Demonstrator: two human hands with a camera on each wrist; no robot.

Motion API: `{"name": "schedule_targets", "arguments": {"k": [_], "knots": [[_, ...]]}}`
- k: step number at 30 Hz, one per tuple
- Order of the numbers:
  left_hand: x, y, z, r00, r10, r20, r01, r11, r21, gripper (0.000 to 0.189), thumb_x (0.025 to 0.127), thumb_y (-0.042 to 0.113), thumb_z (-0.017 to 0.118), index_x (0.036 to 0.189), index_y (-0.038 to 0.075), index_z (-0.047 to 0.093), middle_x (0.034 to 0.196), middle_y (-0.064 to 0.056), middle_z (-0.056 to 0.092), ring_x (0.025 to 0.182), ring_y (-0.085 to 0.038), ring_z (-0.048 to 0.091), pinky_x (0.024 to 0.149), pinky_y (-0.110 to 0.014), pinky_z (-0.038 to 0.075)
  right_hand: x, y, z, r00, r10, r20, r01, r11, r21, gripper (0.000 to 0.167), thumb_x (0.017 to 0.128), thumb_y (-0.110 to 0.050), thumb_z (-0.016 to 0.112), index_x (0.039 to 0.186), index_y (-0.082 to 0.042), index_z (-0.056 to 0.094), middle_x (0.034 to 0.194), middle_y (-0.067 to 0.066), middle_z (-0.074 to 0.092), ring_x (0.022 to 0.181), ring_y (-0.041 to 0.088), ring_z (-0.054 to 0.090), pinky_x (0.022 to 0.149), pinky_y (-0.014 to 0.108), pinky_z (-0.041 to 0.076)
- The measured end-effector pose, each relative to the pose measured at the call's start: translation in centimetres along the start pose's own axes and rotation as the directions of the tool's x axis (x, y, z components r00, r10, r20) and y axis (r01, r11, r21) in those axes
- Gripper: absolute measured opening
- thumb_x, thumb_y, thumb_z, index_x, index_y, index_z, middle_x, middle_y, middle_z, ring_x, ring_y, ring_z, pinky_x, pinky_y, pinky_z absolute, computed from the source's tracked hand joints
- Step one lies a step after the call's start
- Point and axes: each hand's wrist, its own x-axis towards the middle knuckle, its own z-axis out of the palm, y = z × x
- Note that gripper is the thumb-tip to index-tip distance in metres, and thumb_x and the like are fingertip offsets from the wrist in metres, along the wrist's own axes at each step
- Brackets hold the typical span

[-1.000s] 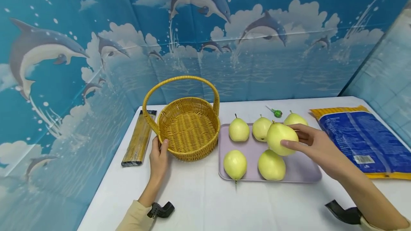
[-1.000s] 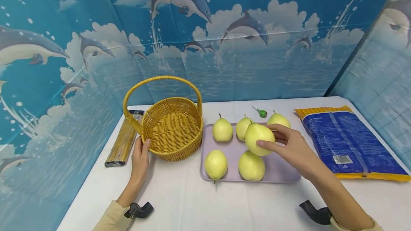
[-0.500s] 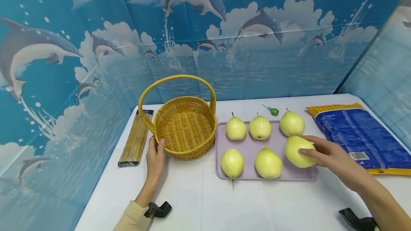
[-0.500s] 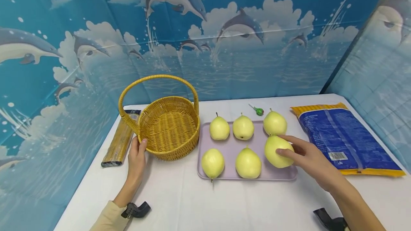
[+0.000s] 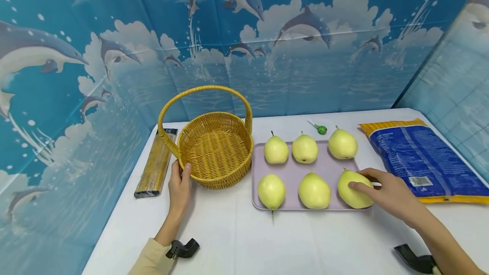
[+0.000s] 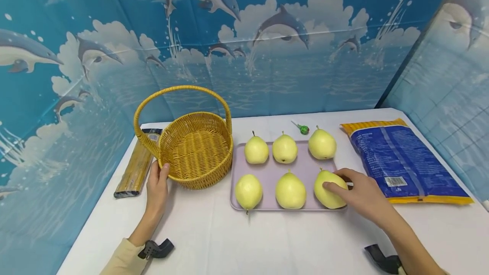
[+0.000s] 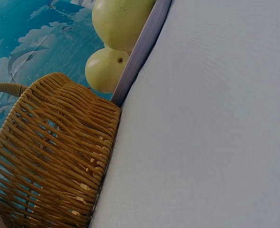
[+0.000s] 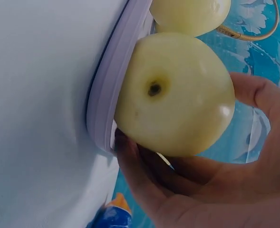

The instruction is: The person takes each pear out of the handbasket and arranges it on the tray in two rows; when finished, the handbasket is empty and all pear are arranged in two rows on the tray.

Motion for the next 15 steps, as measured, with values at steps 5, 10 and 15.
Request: {"name": "schedule_targets", "arguments": {"k": [5, 10, 15], "knots": [[-0.05, 0.01, -0.05, 1.000, -0.013, -0.013, 0.013, 1.000, 0.011, 0.051, 0.114, 0.038, 0.045, 0.155, 0.010, 0.045, 0.134, -0.015, 0.063, 0.113, -0.017, 0.055, 0.089, -0.014, 0.041, 0.09, 0.05, 0.09, 0.994, -0.062, -0.093, 0.058, 0.997, -0.042, 0.066, 0.107, -0.046, 0.059, 0.141, 0.010, 0.057, 0.139, 0.039, 0.058, 0.121, 0.059, 0.058, 0.093, 0.067, 0.054], [0.03, -0.15, 0.10, 1.000, -0.008, -0.005, 0.008, 1.000, -0.004, 0.051, 0.114, 0.038, 0.044, 0.156, 0.009, 0.044, 0.139, -0.016, 0.061, 0.123, -0.020, 0.057, 0.096, -0.016, 0.042, -0.11, 0.28, 0.10, 0.986, -0.103, -0.128, 0.098, 0.994, -0.045, 0.066, 0.105, -0.049, 0.062, 0.145, 0.004, 0.055, 0.142, 0.034, 0.058, 0.126, 0.055, 0.056, 0.096, 0.068, 0.053], [0.18, -0.14, -0.10, 1.000, -0.003, 0.016, 0.003, 1.000, 0.012, 0.053, 0.114, 0.040, 0.044, 0.157, 0.009, 0.042, 0.146, -0.016, 0.058, 0.135, -0.025, 0.055, 0.110, -0.035, 0.045, -0.16, 0.23, 0.48, 0.986, -0.086, -0.140, 0.074, 0.994, -0.084, 0.082, 0.096, -0.059, 0.070, 0.150, 0.000, 0.051, 0.143, 0.035, 0.056, 0.119, 0.055, 0.060, 0.088, 0.067, 0.055]]}}
